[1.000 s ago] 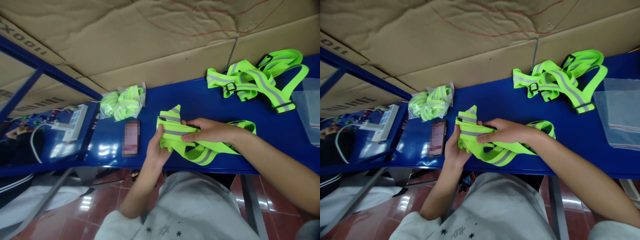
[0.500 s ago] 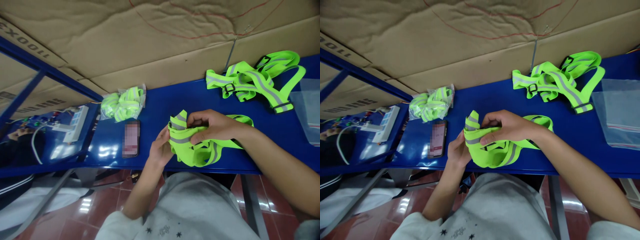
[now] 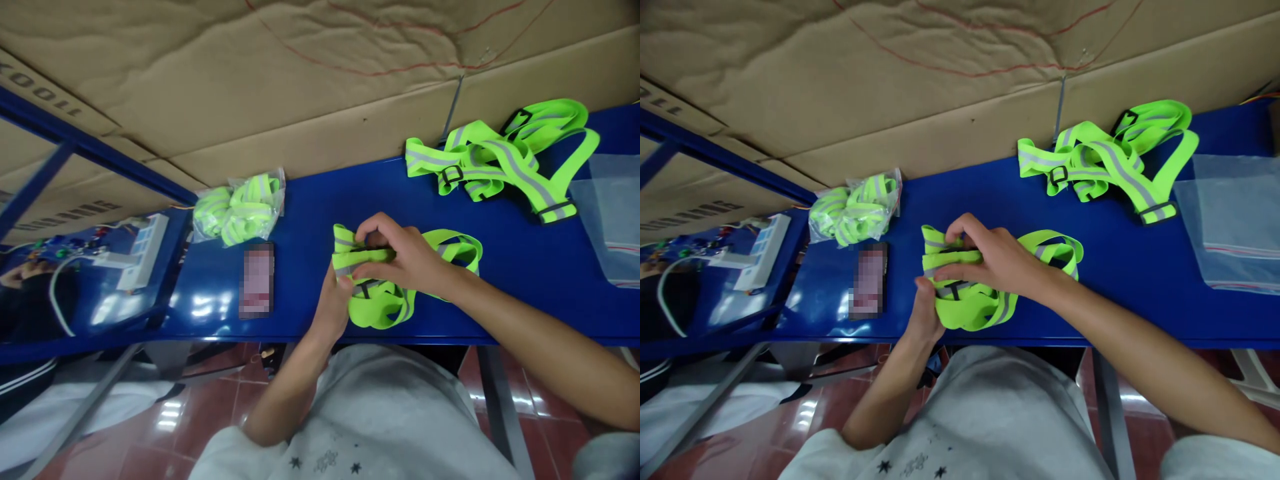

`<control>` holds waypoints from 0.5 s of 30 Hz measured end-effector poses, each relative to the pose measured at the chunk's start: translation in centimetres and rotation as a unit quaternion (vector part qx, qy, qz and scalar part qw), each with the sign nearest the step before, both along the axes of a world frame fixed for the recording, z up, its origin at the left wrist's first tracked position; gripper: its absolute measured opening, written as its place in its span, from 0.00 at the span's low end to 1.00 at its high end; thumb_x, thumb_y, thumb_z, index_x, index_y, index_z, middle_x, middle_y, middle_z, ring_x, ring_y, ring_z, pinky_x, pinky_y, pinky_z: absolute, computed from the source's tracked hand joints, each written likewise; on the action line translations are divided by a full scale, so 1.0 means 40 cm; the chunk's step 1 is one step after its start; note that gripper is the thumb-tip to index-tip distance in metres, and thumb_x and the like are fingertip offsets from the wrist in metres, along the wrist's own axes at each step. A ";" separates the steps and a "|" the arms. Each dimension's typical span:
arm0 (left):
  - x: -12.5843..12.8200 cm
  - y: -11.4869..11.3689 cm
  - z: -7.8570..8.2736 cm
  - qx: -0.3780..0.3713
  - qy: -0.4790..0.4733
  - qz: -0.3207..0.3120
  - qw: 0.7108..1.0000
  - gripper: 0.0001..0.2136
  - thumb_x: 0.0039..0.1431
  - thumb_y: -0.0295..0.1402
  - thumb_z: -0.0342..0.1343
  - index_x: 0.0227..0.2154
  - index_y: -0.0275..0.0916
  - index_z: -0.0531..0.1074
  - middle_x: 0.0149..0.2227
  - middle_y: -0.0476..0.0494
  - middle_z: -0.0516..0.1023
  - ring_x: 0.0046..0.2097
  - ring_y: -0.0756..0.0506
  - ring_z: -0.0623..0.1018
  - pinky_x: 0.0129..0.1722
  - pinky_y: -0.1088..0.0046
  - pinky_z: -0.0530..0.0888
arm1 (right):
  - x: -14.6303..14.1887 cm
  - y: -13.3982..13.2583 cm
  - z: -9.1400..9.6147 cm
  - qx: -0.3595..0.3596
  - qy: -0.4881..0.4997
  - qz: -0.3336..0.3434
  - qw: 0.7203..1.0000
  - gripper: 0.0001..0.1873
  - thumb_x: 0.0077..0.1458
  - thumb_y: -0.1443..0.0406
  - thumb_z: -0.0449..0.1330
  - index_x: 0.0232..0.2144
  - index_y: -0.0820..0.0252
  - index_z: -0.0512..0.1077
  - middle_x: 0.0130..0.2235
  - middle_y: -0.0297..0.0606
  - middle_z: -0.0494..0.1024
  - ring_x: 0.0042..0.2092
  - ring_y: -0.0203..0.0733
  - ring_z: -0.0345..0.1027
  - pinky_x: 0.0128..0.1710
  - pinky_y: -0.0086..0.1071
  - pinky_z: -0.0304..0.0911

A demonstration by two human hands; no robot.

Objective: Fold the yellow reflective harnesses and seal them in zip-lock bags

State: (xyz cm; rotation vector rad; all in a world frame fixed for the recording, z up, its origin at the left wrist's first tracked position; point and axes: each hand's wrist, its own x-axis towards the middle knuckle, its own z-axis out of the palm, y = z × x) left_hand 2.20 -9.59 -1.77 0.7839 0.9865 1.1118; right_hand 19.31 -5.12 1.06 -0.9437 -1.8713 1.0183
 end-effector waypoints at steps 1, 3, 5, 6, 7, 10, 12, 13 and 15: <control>-0.001 -0.005 -0.001 -0.004 0.009 -0.007 1.000 0.35 0.40 0.59 0.73 0.48 0.41 0.77 0.51 0.40 0.82 0.58 0.34 0.78 0.53 0.63 0.77 | 0.001 -0.002 -0.003 0.027 -0.012 -0.017 0.999 0.26 0.62 0.45 0.62 0.48 0.57 0.67 0.29 0.27 0.71 0.28 0.33 0.64 0.31 0.27 0.55; 0.002 -0.012 0.002 -0.044 0.001 -0.026 0.999 0.31 0.41 0.51 0.76 0.47 0.41 0.77 0.50 0.42 0.82 0.56 0.35 0.80 0.53 0.64 0.77 | -0.003 -0.006 -0.011 0.079 -0.044 -0.050 0.995 0.25 0.69 0.45 0.52 0.50 0.59 0.67 0.29 0.30 0.73 0.29 0.35 0.66 0.33 0.29 0.57; 0.009 -0.013 0.007 -0.096 -0.024 -0.035 0.995 0.26 0.43 0.46 0.76 0.42 0.39 0.77 0.44 0.43 0.83 0.51 0.37 0.82 0.49 0.64 0.77 | -0.010 -0.012 -0.021 0.129 -0.089 -0.073 0.985 0.26 0.73 0.46 0.43 0.48 0.59 0.69 0.30 0.34 0.76 0.31 0.37 0.68 0.37 0.31 0.59; 0.014 -0.012 0.010 -0.113 -0.036 -0.034 0.992 0.24 0.43 0.45 0.76 0.40 0.38 0.77 0.41 0.44 0.84 0.48 0.37 0.83 0.47 0.64 0.78 | -0.013 -0.014 -0.025 0.152 -0.113 -0.079 0.979 0.28 0.74 0.47 0.40 0.47 0.59 0.71 0.31 0.36 0.78 0.31 0.37 0.70 0.38 0.32 0.59; 0.018 -0.012 0.012 -0.122 -0.044 -0.033 0.991 0.23 0.43 0.44 0.76 0.39 0.38 0.76 0.39 0.45 0.84 0.46 0.38 0.83 0.45 0.64 0.78 | -0.016 -0.016 -0.028 0.172 -0.134 -0.081 0.973 0.28 0.74 0.48 0.39 0.46 0.59 0.71 0.33 0.37 0.80 0.32 0.37 0.71 0.38 0.32 0.58; 0.021 -0.009 0.018 -0.122 -0.050 -0.031 0.991 0.22 0.43 0.40 0.77 0.39 0.38 0.76 0.37 0.46 0.84 0.42 0.39 0.84 0.43 0.65 0.78 | -0.018 -0.017 -0.030 0.194 -0.176 -0.077 0.962 0.27 0.75 0.50 0.40 0.48 0.57 0.73 0.38 0.38 0.83 0.34 0.37 0.74 0.39 0.33 0.57; 0.014 -0.007 0.020 -0.110 -0.048 -0.020 0.993 0.20 0.45 0.37 0.77 0.39 0.39 0.76 0.38 0.47 0.84 0.41 0.41 0.84 0.43 0.67 0.79 | -0.015 -0.012 -0.031 0.186 -0.191 -0.079 0.961 0.26 0.74 0.47 0.44 0.50 0.56 0.73 0.39 0.39 0.84 0.37 0.38 0.75 0.40 0.34 0.57; 0.008 -0.005 0.021 -0.101 -0.044 -0.009 0.994 0.19 0.46 0.36 0.76 0.40 0.39 0.76 0.39 0.47 0.84 0.42 0.41 0.84 0.43 0.68 0.79 | -0.014 -0.009 -0.032 0.182 -0.191 -0.079 0.961 0.26 0.72 0.46 0.45 0.51 0.57 0.72 0.41 0.40 0.83 0.38 0.40 0.76 0.41 0.34 0.58; -0.010 0.001 0.022 -0.076 -0.031 0.022 0.996 0.18 0.48 0.35 0.75 0.41 0.39 0.76 0.42 0.46 0.84 0.43 0.42 0.84 0.45 0.68 0.79 | -0.011 -0.001 -0.038 0.170 -0.174 -0.070 0.967 0.28 0.70 0.43 0.49 0.55 0.58 0.69 0.45 0.43 0.82 0.43 0.43 0.76 0.45 0.36 0.60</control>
